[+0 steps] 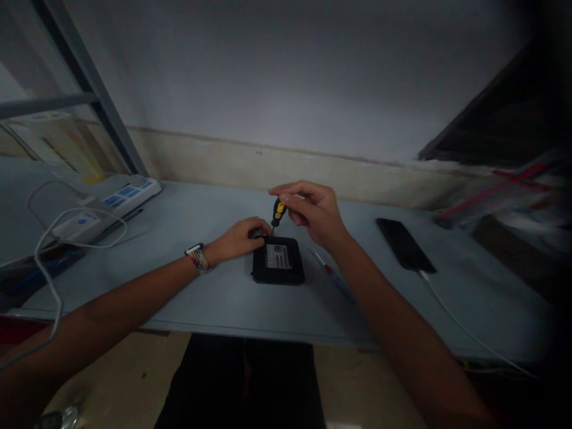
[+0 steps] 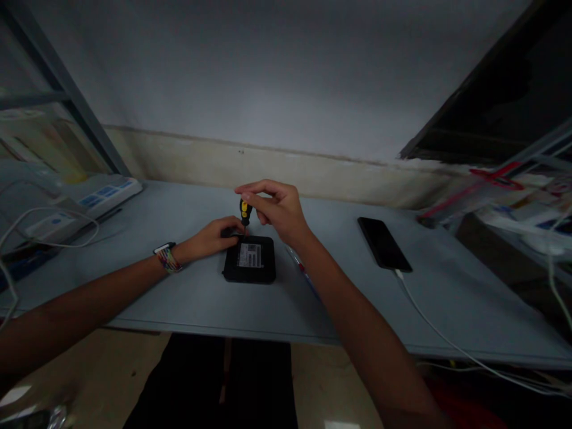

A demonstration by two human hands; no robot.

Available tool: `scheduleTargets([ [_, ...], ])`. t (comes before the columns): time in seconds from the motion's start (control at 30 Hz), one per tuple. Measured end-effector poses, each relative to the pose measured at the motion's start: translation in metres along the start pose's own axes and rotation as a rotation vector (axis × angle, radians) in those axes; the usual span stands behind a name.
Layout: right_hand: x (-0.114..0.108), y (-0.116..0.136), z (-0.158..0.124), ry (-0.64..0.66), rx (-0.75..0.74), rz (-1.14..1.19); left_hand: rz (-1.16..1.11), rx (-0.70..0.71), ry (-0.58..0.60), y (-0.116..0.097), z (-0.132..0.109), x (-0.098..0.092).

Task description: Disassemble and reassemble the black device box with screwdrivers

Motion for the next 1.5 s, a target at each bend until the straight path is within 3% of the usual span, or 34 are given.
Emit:
scheduleTargets([
  [0.17,0.000,-0.004,0.002,-0.036,0.024,0.066,0.004,0.010,-0.004,0.001,0.000,0.001],
  [0.33,0.004,-0.013,0.002,0.052,0.103,0.117,0.015,0.022,-0.004,0.000,0.000,0.001],
  [0.57,0.000,-0.003,0.003,-0.041,0.011,0.037,0.015,0.024,-0.005,-0.001,0.000,0.002],
  [0.83,0.002,-0.010,0.002,0.114,0.105,0.078,0.026,0.009,0.008,0.000,0.000,0.002],
  [1.07,0.001,0.000,0.002,0.054,-0.012,0.050,0.019,0.020,0.000,0.004,0.000,0.003],
  [1.3,0.008,-0.010,0.004,0.117,0.090,0.148,0.027,0.016,0.001,0.001,0.001,0.003],
  [1.5,0.004,-0.006,0.001,0.105,0.070,0.014,0.003,-0.016,-0.011,0.006,0.000,0.003],
])
Point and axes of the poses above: each hand's wrist, its own z-axis towards the middle knuckle, its own x-axis out of the palm, y = z × x, the point moved 9 cm from there along z, towards the middle knuckle, and after that the axes turned 9 degrees about x, right-handed, at the moved point
